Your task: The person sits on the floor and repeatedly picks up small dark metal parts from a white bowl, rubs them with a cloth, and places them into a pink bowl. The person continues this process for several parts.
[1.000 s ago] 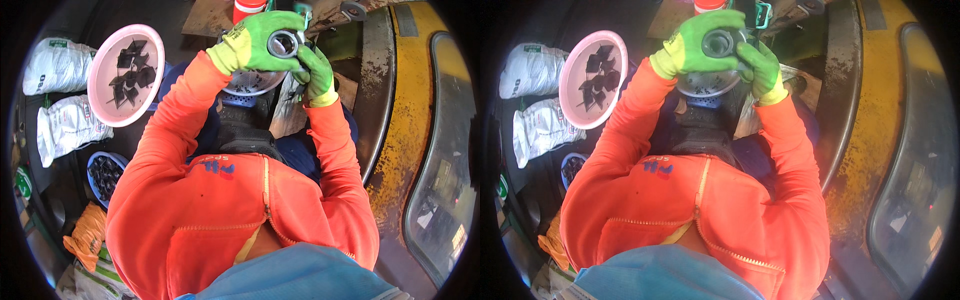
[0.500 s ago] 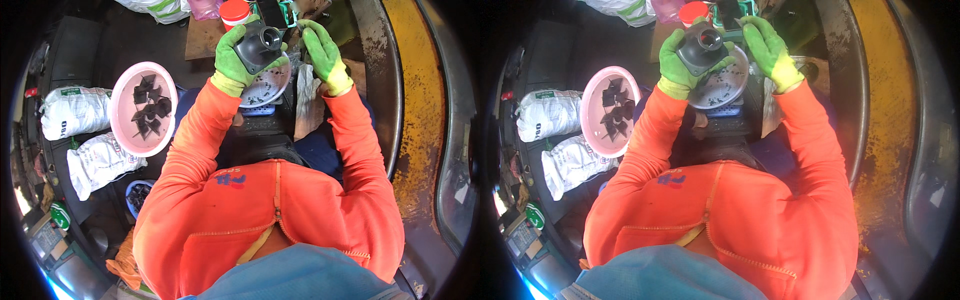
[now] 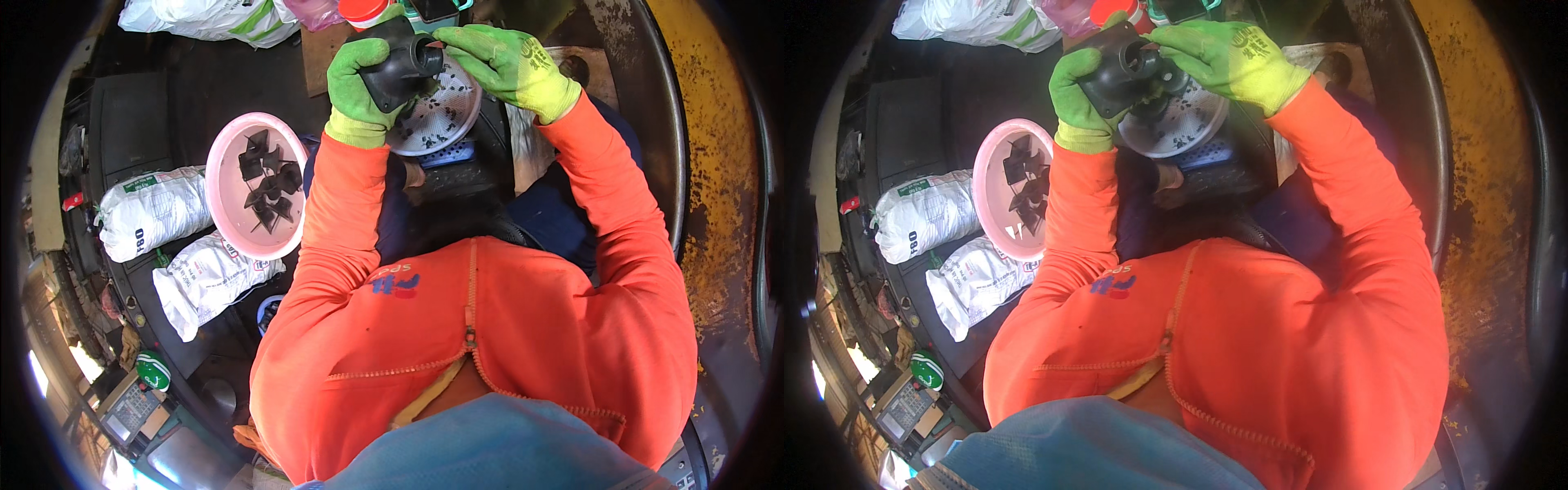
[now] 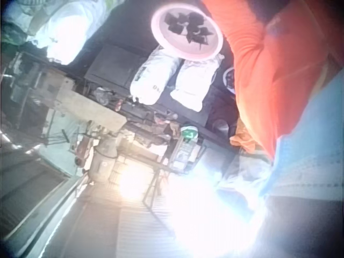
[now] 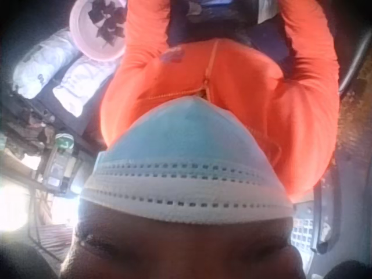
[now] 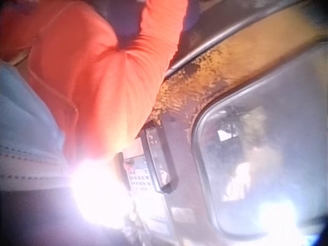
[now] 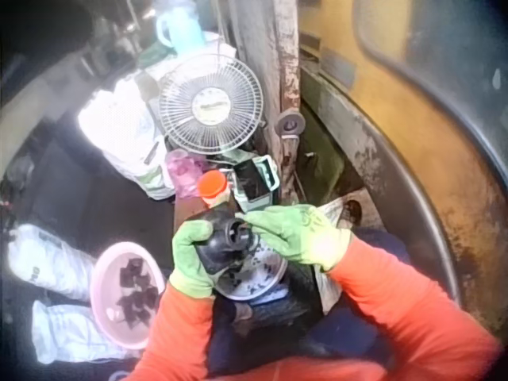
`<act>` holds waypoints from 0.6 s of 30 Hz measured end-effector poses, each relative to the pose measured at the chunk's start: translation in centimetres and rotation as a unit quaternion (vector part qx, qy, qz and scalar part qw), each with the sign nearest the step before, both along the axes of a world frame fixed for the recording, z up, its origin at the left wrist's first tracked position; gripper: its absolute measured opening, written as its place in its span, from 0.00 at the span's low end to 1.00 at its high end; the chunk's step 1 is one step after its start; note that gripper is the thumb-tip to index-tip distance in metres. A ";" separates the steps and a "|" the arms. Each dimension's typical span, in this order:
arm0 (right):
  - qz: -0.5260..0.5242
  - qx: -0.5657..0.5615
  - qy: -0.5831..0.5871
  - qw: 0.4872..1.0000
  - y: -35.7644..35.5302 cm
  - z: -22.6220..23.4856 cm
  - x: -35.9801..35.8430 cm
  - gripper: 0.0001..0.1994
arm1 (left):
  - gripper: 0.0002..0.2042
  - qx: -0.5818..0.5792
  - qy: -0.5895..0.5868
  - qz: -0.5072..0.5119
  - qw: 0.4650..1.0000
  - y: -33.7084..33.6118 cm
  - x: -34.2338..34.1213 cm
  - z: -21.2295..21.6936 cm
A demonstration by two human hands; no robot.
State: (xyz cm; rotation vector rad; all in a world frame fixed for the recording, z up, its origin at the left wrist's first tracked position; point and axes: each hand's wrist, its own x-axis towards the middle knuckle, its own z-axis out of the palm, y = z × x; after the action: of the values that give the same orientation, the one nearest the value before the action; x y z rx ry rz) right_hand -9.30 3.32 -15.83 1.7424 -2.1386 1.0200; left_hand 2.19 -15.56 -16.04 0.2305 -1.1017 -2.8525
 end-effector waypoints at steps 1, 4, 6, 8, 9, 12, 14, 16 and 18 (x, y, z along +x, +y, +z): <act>0.002 -0.001 -0.008 1.000 -0.1 -0.2 0.1 0.16 | 0.33 -0.002 0.003 0.015 1.000 0.0 0.0 0.0; -0.007 -0.011 -0.068 0.998 -0.4 -0.7 0.6 0.15 | 0.35 -0.015 0.013 0.055 0.998 0.2 0.1 0.0; -0.004 -0.009 -0.082 0.997 -0.5 -1.1 0.8 0.15 | 0.36 -0.028 0.015 0.072 0.997 0.3 0.2 0.1; -0.002 -0.009 -0.123 0.992 -0.7 -1.4 1.0 0.15 | 0.36 -0.034 0.039 0.061 0.997 0.3 0.3 0.1; -0.001 -0.009 -0.155 0.988 -0.8 -1.5 1.2 0.15 | 0.36 -0.021 0.067 0.051 0.996 0.2 0.3 0.1; 0.006 -0.017 -0.248 0.969 -1.2 -1.7 1.9 0.15 | 0.37 -0.057 0.083 0.073 0.992 0.0 0.2 0.0; 0.010 -0.030 -0.298 0.954 -1.4 -1.8 2.6 0.15 | 0.36 -0.031 0.123 0.069 0.990 0.1 0.0 -0.1; 0.006 -0.036 -0.342 0.939 -1.4 -1.8 3.4 0.15 | 0.36 -0.029 0.152 0.086 0.984 0.5 -0.2 -0.1; 0.020 -0.029 -0.406 0.913 -1.3 -1.5 3.9 0.17 | 0.36 -0.047 0.178 0.123 0.975 0.9 -0.2 -0.1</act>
State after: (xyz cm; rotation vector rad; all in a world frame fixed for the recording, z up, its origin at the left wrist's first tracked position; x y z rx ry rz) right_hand -5.41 1.99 -17.38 1.4740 -2.4434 2.0769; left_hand 1.98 -14.67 -16.12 -0.1372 -1.0457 -2.4883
